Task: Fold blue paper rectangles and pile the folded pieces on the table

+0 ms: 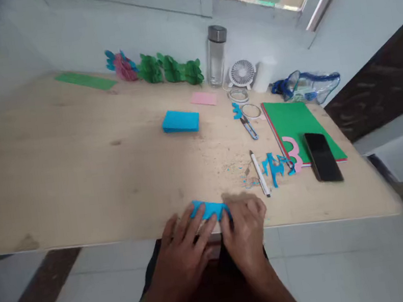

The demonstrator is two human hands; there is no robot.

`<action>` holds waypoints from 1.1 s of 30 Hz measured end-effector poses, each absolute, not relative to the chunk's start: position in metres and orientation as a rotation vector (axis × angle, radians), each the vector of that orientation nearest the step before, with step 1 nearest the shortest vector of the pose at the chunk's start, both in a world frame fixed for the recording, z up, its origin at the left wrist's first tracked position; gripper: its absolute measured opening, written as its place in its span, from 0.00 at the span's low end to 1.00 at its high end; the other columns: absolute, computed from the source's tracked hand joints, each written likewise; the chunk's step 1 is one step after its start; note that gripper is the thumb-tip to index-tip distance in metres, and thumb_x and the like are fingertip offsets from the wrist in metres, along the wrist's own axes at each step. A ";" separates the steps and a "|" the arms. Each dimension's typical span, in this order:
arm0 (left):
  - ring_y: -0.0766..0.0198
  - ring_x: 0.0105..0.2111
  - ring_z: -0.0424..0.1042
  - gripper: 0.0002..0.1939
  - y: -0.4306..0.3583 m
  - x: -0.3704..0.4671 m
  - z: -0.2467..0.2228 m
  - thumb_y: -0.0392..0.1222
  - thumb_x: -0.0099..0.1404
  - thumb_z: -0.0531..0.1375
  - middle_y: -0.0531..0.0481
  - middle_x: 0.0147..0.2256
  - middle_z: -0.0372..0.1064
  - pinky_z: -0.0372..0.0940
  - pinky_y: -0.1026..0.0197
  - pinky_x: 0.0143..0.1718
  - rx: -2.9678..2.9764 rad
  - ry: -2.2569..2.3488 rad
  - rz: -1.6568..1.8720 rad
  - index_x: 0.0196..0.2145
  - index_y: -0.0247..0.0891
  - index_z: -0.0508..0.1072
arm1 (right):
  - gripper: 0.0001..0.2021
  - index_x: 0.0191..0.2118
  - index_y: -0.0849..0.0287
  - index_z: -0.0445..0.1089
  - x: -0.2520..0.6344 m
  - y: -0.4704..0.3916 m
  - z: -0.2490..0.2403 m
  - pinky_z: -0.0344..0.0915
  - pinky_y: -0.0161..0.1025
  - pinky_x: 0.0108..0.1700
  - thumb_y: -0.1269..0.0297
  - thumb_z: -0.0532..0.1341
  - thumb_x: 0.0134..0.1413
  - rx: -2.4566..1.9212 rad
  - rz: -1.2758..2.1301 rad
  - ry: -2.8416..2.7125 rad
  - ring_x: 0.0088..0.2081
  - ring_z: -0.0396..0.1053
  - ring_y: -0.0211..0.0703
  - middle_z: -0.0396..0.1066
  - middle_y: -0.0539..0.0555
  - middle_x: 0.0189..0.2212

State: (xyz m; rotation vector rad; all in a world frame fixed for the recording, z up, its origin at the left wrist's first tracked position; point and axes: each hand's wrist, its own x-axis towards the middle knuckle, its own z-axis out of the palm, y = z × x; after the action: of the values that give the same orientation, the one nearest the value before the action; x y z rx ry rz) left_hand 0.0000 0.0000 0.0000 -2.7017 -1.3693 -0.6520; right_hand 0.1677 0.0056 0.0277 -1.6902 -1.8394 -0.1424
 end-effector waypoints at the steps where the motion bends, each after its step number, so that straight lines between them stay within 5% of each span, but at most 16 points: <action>1: 0.53 0.64 0.52 0.25 0.000 0.000 0.000 0.50 0.66 0.53 0.51 0.62 0.57 0.35 0.46 0.65 -2.694 -1.361 -0.662 0.60 0.49 0.62 | 0.09 0.43 0.58 0.70 0.167 0.005 0.028 0.52 0.44 0.46 0.70 0.57 0.59 -1.687 -0.147 -1.846 0.37 0.64 0.45 0.75 0.51 0.34; 13: 0.48 0.62 0.56 0.24 -0.001 0.001 0.003 0.45 0.66 0.53 0.46 0.61 0.58 0.44 0.42 0.62 -2.734 -1.386 -0.668 0.60 0.48 0.63 | 0.11 0.46 0.57 0.70 0.174 -0.001 0.031 0.54 0.47 0.48 0.64 0.56 0.60 -1.783 -0.128 -1.796 0.39 0.65 0.46 0.73 0.53 0.35; 20: 0.47 0.61 0.57 0.20 -0.002 0.001 -0.001 0.46 0.69 0.50 0.45 0.60 0.60 0.45 0.41 0.61 -2.750 -1.391 -0.739 0.56 0.45 0.67 | 0.14 0.49 0.53 0.71 0.154 -0.021 0.030 0.50 0.56 0.58 0.65 0.54 0.61 -1.709 -0.220 -1.874 0.58 0.56 0.55 0.63 0.57 0.57; 33: 0.47 0.63 0.54 0.22 -0.002 0.002 -0.001 0.43 0.68 0.51 0.44 0.61 0.59 0.45 0.41 0.61 -2.742 -1.368 -0.720 0.58 0.45 0.65 | 0.17 0.51 0.50 0.69 0.192 -0.049 0.017 0.51 0.60 0.57 0.69 0.57 0.57 -1.720 -0.343 -1.961 0.61 0.54 0.57 0.62 0.56 0.59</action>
State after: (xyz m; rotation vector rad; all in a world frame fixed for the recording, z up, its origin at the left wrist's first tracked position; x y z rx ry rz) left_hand 0.0019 -0.0020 -0.0008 -2.7423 -1.3675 -0.7203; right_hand 0.1922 -0.0486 0.0165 -1.7202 -1.9613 -0.3431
